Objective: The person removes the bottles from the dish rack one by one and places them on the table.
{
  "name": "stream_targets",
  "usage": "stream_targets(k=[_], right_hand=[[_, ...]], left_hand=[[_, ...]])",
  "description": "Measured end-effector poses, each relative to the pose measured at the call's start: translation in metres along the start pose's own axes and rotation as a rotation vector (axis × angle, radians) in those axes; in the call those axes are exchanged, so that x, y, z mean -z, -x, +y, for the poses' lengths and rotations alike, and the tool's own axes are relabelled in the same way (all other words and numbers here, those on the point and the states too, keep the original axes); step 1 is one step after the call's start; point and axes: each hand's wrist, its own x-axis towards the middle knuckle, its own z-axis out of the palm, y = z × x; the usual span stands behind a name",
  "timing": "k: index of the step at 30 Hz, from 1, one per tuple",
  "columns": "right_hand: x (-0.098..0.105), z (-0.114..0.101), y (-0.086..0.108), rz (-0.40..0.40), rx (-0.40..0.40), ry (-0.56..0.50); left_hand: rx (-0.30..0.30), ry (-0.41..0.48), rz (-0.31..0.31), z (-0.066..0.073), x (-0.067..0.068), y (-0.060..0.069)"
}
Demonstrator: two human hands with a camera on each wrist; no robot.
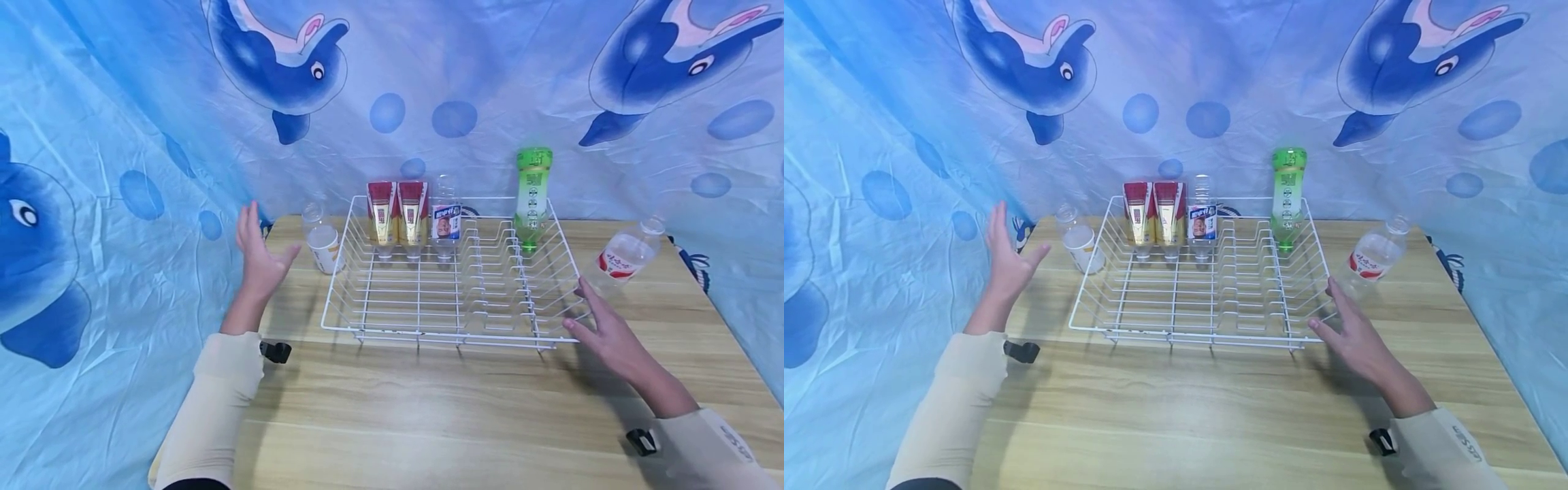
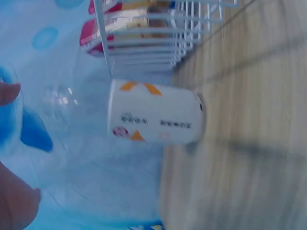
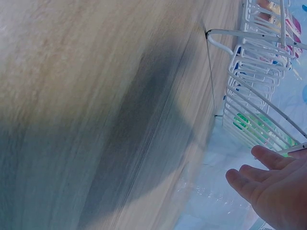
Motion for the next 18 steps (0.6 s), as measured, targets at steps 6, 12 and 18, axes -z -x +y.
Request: stream_targets(k=[6, 12, 18], right_hand=[[0.0, 0.002, 0.001, 0.007, 0.005, 0.0], [-0.002, 0.003, 0.002, 0.023, 0.018, -0.002], [-0.002, 0.001, 0.002, 0.029, 0.031, -0.023]], left_hand=[[-0.235, -0.042, 0.064, 0.023, -0.012, 0.005], [-0.397, -0.074, 0.028, 0.039, -0.027, 0.016], [-0.504, -0.087, -0.042, 0.051, -0.043, 0.036]])
